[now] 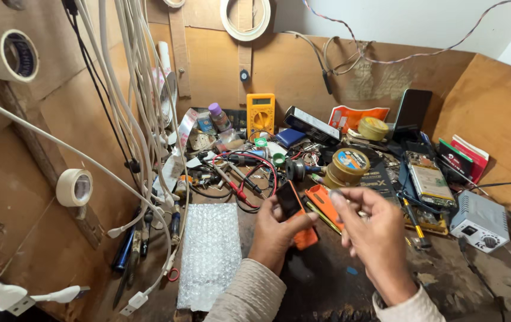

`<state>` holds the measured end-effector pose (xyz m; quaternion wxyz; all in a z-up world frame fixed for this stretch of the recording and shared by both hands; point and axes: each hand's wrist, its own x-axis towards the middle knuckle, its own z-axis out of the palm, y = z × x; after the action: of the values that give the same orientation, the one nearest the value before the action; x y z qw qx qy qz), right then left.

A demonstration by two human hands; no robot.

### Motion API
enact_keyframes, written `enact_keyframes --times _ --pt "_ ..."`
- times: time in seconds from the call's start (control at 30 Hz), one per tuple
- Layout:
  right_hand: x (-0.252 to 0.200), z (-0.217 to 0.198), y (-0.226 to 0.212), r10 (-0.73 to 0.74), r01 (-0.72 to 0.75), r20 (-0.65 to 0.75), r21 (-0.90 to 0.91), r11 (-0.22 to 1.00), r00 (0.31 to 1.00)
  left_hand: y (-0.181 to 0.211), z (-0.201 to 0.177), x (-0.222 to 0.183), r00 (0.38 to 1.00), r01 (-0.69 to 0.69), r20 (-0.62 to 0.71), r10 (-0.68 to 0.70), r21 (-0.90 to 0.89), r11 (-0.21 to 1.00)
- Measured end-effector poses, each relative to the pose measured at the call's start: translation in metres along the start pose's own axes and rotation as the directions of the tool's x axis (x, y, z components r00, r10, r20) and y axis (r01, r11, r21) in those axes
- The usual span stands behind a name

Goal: The person tests a mobile phone with a multimeter and then replaces its battery by hand.

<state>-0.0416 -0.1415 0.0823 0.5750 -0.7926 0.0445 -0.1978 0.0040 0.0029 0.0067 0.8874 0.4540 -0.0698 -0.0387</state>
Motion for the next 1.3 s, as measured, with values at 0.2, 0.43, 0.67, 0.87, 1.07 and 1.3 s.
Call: enact_keyframes --times 0.2,0.43,0.67,0.87,1.07,1.3 --pt "-0.009 -0.004 0.027 -0.219 0.223 0.169 -0.003 0.975 0.961 0.012 -0.004 -0.004 0.995 0.097 0.030 -0.093 -0.211 0.973" --pt "-0.016 0.004 0.025 -0.076 0.123 0.111 -0.514 0.849 0.991 -0.007 -0.020 0.018 0.982 0.175 0.018 -0.190 -0.477 0.861" --pt "-0.022 0.007 0.013 -0.639 0.699 0.292 -0.386 0.602 0.711 0.001 -0.018 0.012 0.972 0.223 0.033 -0.235 -0.463 0.858" --pt "-0.021 0.005 0.012 -0.668 0.738 0.334 -0.432 0.518 0.665 0.013 -0.014 0.007 0.981 0.193 0.067 -0.181 -0.385 0.902" --pt "-0.015 0.010 0.009 -0.726 0.792 0.344 -0.406 0.457 0.595 0.013 -0.011 0.005 0.987 0.157 0.078 -0.140 -0.317 0.935" --pt "-0.012 0.012 0.011 -0.703 0.789 0.371 -0.386 0.477 0.607 0.015 -0.005 0.004 0.984 0.166 -0.026 -0.177 -0.232 0.959"
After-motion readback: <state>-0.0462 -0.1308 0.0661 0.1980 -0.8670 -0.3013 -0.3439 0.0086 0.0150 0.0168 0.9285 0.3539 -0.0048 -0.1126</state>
